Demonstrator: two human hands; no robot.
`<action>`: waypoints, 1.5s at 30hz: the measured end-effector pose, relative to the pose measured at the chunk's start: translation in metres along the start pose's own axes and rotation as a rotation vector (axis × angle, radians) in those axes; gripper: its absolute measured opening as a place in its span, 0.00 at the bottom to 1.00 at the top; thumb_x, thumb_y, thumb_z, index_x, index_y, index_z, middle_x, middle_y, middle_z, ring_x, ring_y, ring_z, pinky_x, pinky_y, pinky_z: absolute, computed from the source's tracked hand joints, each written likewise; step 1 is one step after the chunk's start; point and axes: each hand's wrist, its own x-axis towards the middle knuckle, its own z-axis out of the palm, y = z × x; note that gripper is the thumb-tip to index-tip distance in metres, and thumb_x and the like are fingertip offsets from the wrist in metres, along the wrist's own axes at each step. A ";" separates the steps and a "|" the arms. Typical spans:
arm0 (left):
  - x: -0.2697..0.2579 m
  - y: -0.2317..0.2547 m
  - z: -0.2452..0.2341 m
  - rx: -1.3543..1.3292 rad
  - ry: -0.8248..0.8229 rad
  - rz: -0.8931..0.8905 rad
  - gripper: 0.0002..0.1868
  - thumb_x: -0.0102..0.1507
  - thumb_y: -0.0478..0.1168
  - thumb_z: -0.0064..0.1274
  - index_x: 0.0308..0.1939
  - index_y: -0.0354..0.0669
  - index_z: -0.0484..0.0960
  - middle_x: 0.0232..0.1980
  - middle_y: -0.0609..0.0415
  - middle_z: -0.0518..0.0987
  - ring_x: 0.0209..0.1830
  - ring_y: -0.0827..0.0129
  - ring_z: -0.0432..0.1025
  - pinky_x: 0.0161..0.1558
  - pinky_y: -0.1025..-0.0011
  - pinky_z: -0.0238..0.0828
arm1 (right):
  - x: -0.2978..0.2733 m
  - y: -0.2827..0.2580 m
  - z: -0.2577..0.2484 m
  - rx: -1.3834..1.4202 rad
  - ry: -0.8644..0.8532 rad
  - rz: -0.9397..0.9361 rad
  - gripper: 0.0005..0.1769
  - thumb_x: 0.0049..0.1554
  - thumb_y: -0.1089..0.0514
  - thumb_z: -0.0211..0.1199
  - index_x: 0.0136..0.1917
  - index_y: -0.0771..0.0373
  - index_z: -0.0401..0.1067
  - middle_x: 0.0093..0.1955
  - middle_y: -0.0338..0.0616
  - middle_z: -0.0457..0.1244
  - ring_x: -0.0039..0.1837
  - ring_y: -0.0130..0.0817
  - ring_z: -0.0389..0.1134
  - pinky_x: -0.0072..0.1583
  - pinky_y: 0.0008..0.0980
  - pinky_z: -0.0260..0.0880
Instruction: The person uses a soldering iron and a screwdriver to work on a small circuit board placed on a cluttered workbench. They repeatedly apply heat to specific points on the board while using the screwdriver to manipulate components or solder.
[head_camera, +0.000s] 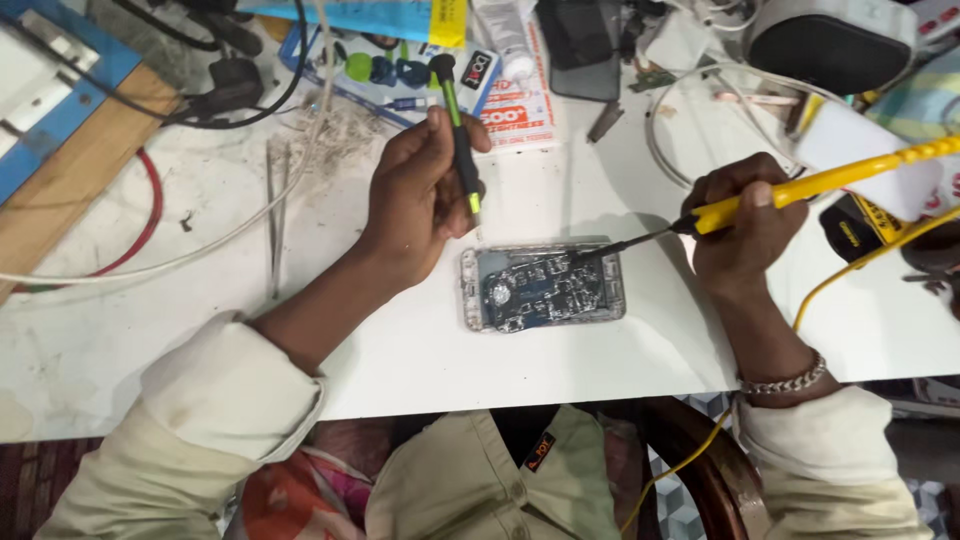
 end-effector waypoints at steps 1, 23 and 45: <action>-0.001 0.001 -0.001 -0.009 -0.008 0.000 0.22 0.77 0.53 0.39 0.47 0.37 0.76 0.21 0.56 0.69 0.14 0.76 0.62 0.19 0.77 0.54 | 0.001 0.000 0.002 0.001 -0.006 0.000 0.32 0.66 0.36 0.65 0.43 0.69 0.63 0.35 0.45 0.57 0.33 0.34 0.60 0.37 0.32 0.65; -0.009 -0.013 0.010 0.503 -0.357 -0.075 0.22 0.74 0.53 0.43 0.49 0.35 0.77 0.28 0.57 0.76 0.23 0.77 0.75 0.26 0.80 0.66 | -0.002 -0.006 0.005 -0.074 -0.015 0.001 0.29 0.67 0.37 0.63 0.45 0.67 0.63 0.35 0.46 0.59 0.35 0.32 0.62 0.40 0.29 0.65; -0.011 -0.013 0.015 0.796 -0.281 -0.074 0.14 0.69 0.44 0.49 0.44 0.36 0.81 0.24 0.60 0.77 0.22 0.82 0.72 0.27 0.79 0.68 | -0.004 -0.017 0.017 -0.317 -0.066 0.118 0.27 0.67 0.37 0.53 0.43 0.63 0.66 0.35 0.37 0.62 0.35 0.20 0.58 0.37 0.23 0.57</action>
